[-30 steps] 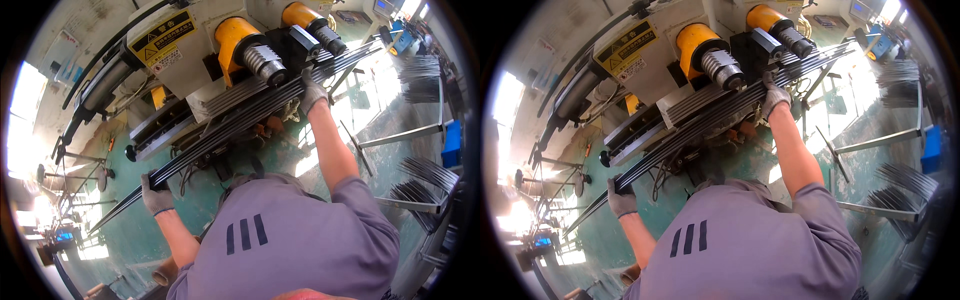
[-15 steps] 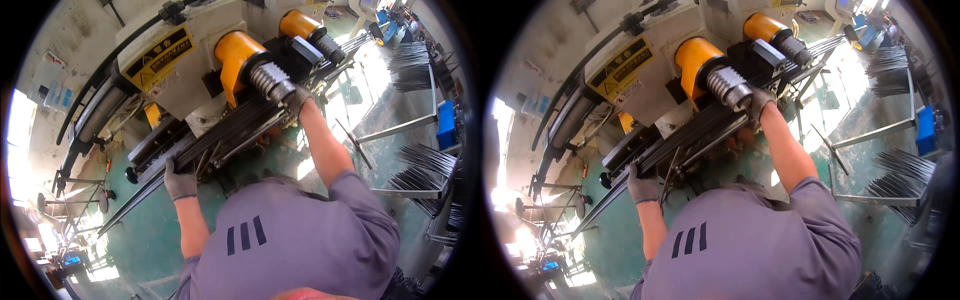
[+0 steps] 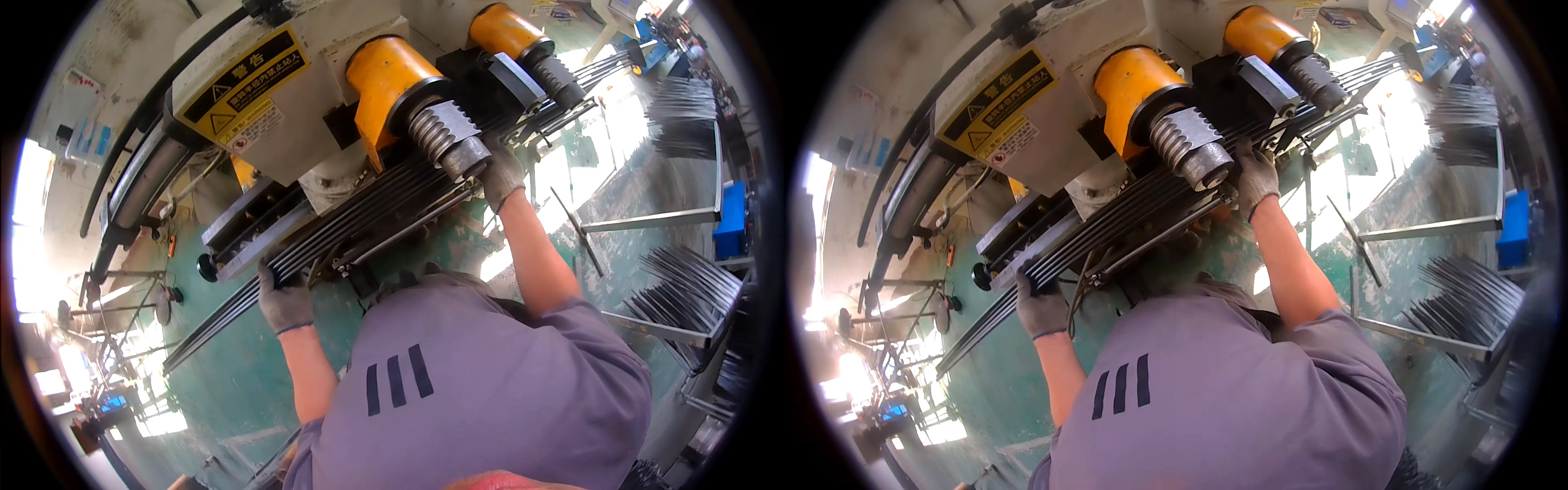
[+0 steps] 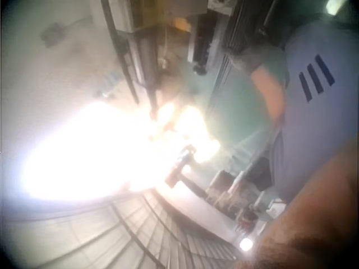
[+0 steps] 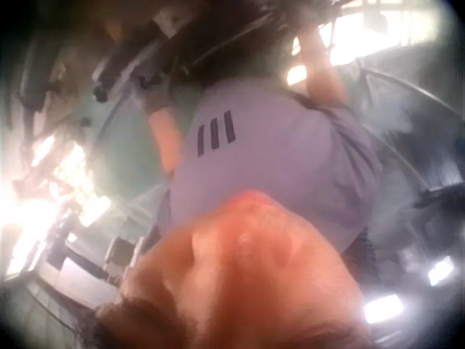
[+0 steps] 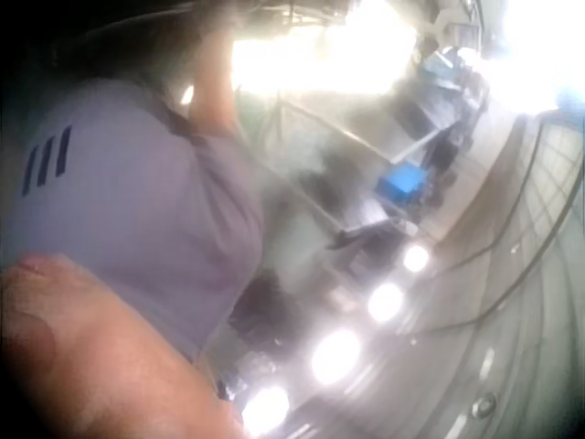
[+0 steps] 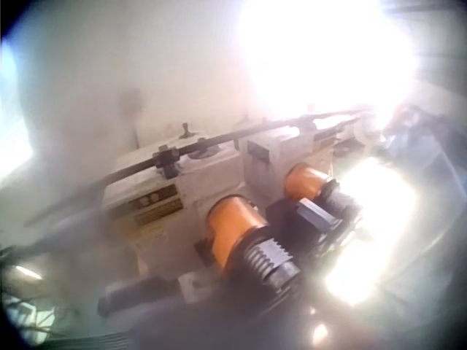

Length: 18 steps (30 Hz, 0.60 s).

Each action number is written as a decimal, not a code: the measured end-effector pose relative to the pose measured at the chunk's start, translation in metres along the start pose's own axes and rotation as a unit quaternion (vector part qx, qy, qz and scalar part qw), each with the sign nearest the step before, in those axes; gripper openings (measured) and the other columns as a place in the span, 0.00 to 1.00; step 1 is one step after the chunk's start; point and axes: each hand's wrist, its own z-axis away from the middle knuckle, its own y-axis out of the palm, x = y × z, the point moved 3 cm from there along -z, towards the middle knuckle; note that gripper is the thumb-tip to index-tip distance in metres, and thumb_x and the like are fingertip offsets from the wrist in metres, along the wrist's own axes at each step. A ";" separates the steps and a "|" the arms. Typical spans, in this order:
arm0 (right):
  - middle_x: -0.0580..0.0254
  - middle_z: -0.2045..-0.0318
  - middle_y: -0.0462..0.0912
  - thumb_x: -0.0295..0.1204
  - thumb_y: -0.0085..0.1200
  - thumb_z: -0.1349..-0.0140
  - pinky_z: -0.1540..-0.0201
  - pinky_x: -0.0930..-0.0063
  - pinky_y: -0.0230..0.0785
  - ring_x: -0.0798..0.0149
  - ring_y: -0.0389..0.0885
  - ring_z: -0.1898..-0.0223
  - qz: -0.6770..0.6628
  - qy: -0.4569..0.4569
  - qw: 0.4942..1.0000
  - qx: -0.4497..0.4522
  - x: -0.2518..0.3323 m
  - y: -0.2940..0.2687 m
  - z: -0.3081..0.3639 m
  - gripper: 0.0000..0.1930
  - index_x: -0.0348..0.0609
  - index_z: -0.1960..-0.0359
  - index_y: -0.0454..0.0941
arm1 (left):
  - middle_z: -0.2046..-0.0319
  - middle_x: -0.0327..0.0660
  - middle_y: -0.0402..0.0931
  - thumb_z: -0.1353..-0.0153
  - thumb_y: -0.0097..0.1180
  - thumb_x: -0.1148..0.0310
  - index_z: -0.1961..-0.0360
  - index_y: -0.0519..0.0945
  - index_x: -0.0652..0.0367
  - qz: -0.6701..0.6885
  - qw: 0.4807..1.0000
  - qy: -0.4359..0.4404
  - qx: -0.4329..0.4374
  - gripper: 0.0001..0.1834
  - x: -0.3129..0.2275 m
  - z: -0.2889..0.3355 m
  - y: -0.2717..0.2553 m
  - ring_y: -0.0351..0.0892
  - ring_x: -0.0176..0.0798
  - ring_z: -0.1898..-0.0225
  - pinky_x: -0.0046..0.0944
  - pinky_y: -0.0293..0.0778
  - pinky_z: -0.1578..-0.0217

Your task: The person picks up bundles of long metal rods from the floor and feeds them into a yellow industrial machine. They guide the rods through the rollers and then remove the processed rods, stacking them on the floor.

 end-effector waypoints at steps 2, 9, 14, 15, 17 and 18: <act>0.64 0.54 0.82 0.46 0.60 0.25 0.55 0.65 0.81 0.65 0.83 0.56 -0.181 0.048 0.982 0.004 -0.011 -0.002 -0.002 0.22 0.46 0.40 0.74 | 0.43 0.50 0.82 0.20 0.48 0.63 0.42 0.80 0.64 0.015 0.999 -0.038 -0.002 0.17 0.022 0.007 0.028 0.80 0.53 0.38 0.60 0.71 0.30; 0.49 0.49 0.88 0.54 0.52 0.22 0.47 0.59 0.82 0.54 0.88 0.52 -0.198 0.032 0.977 0.072 -0.091 -0.070 0.000 0.33 0.33 0.35 0.75 | 0.45 0.52 0.82 0.19 0.47 0.61 0.45 0.79 0.66 -0.005 0.998 0.050 -0.032 0.18 -0.024 -0.005 0.000 0.80 0.55 0.40 0.59 0.73 0.32; 0.49 0.50 0.87 0.55 0.52 0.23 0.46 0.58 0.82 0.54 0.87 0.52 -0.083 0.070 0.993 0.049 -0.088 -0.101 0.024 0.34 0.32 0.36 0.75 | 0.46 0.52 0.83 0.19 0.47 0.64 0.42 0.78 0.67 -0.023 0.995 0.073 -0.064 0.17 -0.010 -0.001 0.006 0.81 0.53 0.41 0.57 0.75 0.33; 0.49 0.50 0.87 0.55 0.52 0.23 0.47 0.58 0.82 0.54 0.87 0.52 -0.080 0.065 0.993 0.052 -0.097 -0.104 0.022 0.34 0.32 0.36 0.75 | 0.46 0.51 0.83 0.19 0.47 0.63 0.42 0.78 0.66 -0.022 0.997 0.059 -0.037 0.17 -0.001 -0.001 0.011 0.81 0.53 0.41 0.57 0.75 0.33; 0.50 0.52 0.87 0.55 0.52 0.23 0.47 0.58 0.82 0.53 0.87 0.52 -0.072 0.056 0.994 0.059 -0.112 -0.111 0.018 0.34 0.32 0.37 0.75 | 0.46 0.50 0.83 0.19 0.48 0.62 0.43 0.79 0.65 -0.019 0.999 0.034 0.014 0.17 0.023 0.005 0.026 0.81 0.53 0.40 0.57 0.75 0.33; 0.50 0.51 0.87 0.55 0.52 0.23 0.47 0.58 0.82 0.54 0.87 0.52 -0.132 0.134 0.982 0.035 -0.100 -0.097 0.020 0.34 0.32 0.36 0.75 | 0.45 0.50 0.83 0.19 0.49 0.62 0.42 0.79 0.64 -0.019 0.999 0.022 0.016 0.18 0.035 0.007 0.028 0.81 0.53 0.40 0.57 0.75 0.32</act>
